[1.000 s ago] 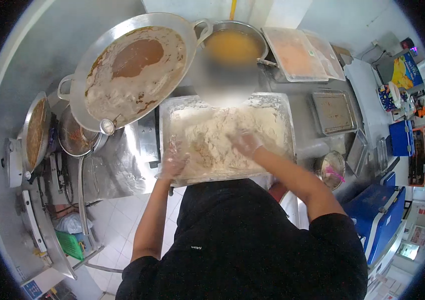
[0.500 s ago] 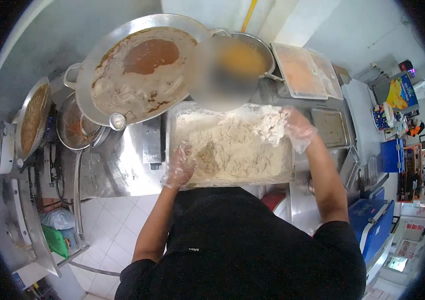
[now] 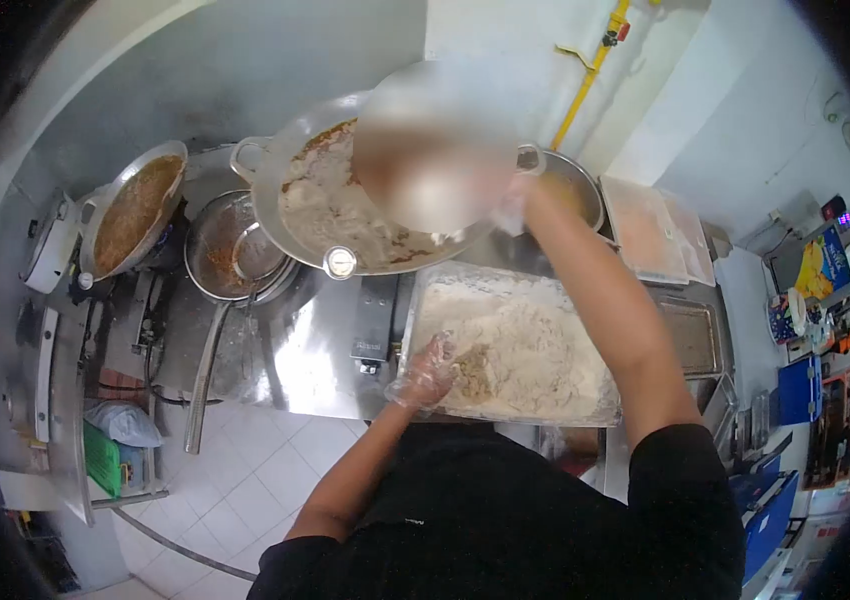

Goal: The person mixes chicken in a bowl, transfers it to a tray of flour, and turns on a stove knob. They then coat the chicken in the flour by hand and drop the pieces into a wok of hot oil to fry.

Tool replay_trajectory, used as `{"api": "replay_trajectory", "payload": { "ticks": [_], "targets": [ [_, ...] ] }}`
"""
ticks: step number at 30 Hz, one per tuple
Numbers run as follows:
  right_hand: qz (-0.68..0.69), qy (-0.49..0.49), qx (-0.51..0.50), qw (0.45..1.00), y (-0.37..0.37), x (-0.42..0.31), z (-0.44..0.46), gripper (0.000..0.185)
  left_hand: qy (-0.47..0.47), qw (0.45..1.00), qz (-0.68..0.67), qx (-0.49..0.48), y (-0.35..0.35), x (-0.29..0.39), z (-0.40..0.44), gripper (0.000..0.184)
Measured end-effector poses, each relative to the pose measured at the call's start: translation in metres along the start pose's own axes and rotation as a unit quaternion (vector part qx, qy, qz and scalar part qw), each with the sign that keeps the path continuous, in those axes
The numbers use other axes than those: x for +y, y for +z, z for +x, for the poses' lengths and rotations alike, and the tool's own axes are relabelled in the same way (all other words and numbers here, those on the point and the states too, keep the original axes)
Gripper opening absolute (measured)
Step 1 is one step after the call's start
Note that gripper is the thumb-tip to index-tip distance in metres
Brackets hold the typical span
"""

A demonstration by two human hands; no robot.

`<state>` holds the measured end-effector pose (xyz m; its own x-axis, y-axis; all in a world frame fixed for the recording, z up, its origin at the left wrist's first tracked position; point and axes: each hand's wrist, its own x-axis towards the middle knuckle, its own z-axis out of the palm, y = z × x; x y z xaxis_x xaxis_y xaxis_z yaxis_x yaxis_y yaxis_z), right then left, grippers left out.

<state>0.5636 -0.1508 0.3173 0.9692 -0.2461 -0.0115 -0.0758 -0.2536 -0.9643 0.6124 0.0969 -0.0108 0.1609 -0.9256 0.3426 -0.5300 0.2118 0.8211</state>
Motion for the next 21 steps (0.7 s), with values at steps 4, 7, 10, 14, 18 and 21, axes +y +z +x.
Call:
{"api": "replay_trajectory", "payload": {
  "ticks": [4, 7, 10, 14, 18, 21],
  "targets": [
    [-0.426, 0.114, -0.088, 0.893, 0.031, 0.054, 0.074, 0.02, -0.072, 0.994, 0.0, -0.085, -0.024, 0.028, 0.01, 0.068],
    [-0.56, 0.164, -0.048, 0.811, 0.053, 0.057, 0.075, 0.02, -0.059, 0.997, -0.013, -0.041, -0.024, 0.032, 0.01, 0.059],
    [-0.657, 0.176, -0.025, 0.732, 0.057, 0.044, 0.061, 0.02, -0.06, 0.997, -0.017, -0.043, -0.024, 0.03, 0.01, 0.059],
    [-0.722, 0.201, -0.037, 0.661, 0.042, 0.031, 0.046, 0.018, -0.081, 0.995, -0.042, -0.042, -0.027, 0.034, 0.01, 0.059],
    [-0.658, 0.227, -0.026, 0.717, 0.028, 0.021, 0.038, 0.017, -0.078, 0.995, -0.037, -0.046, -0.027, 0.033, 0.009, 0.054],
    [-0.582, 0.24, -0.03, 0.777, 0.013, 0.025, 0.038, 0.016, -0.145, 0.974, -0.17, -0.034, -0.019, 0.03, 0.006, 0.052]
  ]
}}
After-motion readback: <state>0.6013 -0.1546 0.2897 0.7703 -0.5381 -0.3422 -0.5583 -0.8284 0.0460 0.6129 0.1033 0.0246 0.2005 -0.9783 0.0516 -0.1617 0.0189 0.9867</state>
